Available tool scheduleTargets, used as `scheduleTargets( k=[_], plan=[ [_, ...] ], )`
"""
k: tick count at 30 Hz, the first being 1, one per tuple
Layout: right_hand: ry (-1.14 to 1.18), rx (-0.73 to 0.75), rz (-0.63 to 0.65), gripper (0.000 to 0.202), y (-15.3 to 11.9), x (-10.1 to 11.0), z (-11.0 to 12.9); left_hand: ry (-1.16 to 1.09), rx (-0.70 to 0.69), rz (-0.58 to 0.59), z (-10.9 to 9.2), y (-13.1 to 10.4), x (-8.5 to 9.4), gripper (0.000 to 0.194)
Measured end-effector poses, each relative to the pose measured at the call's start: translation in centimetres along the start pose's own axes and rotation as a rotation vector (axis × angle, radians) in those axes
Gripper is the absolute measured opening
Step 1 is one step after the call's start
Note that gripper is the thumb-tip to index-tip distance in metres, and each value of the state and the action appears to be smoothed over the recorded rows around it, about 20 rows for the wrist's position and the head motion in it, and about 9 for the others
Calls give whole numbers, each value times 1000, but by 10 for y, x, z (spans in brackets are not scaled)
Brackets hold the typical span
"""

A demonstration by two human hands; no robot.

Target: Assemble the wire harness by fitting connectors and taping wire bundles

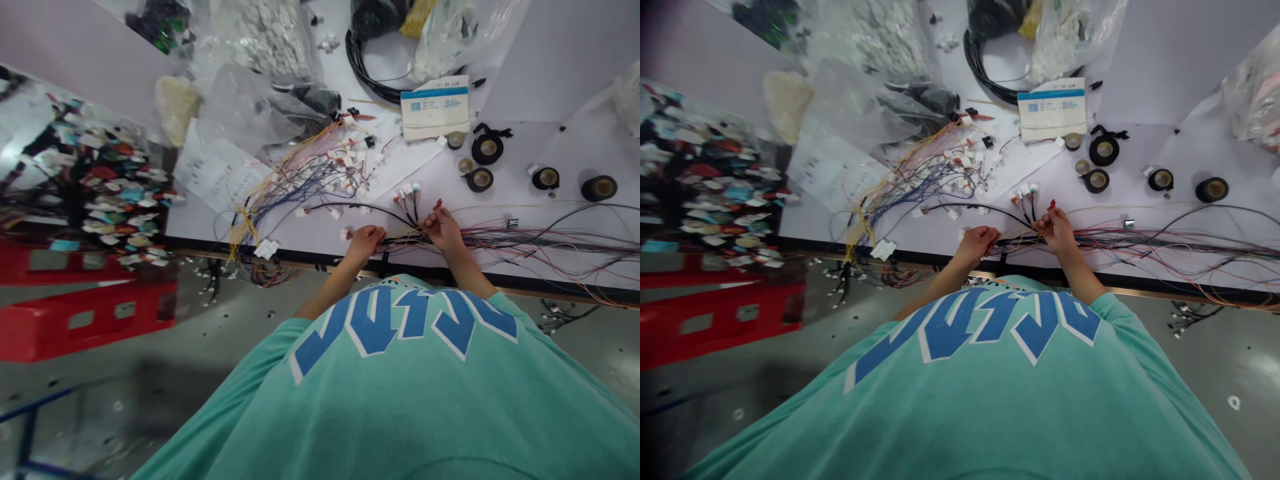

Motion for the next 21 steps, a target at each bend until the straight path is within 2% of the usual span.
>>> scheduleTargets(
  k=[5, 10, 17, 19, 21],
  plan=[
    [-118, 124, 46, 30, -1, -12, 4, -75, 17, 17, -8, -3, -4, 24],
    [-305, 334, 259, 33, -5, -32, 24, -108, -81, 103, -33, -4, -9, 27],
    [-618, 395, 404, 23, -10, -46, 27, -84, -156, 247, -50, -1, -24, 25],
    [-704, 427, 460, 23, -9, -49, 28, -67, -190, 224, -53, 2, -25, 20],
    [-806, 477, 459, 25, -2, -45, 30, -68, -218, 160, -55, 4, -23, 13]
  ],
)
Point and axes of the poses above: each hand's wrist, its own y-axis towards the middle knuckle, its own x-axis out of the back of the hand, z = x × y, the point moved 5 cm from there along y, towards the middle knuckle, and after that the axes turned 11 degrees about -z, right-handed, at the moved point
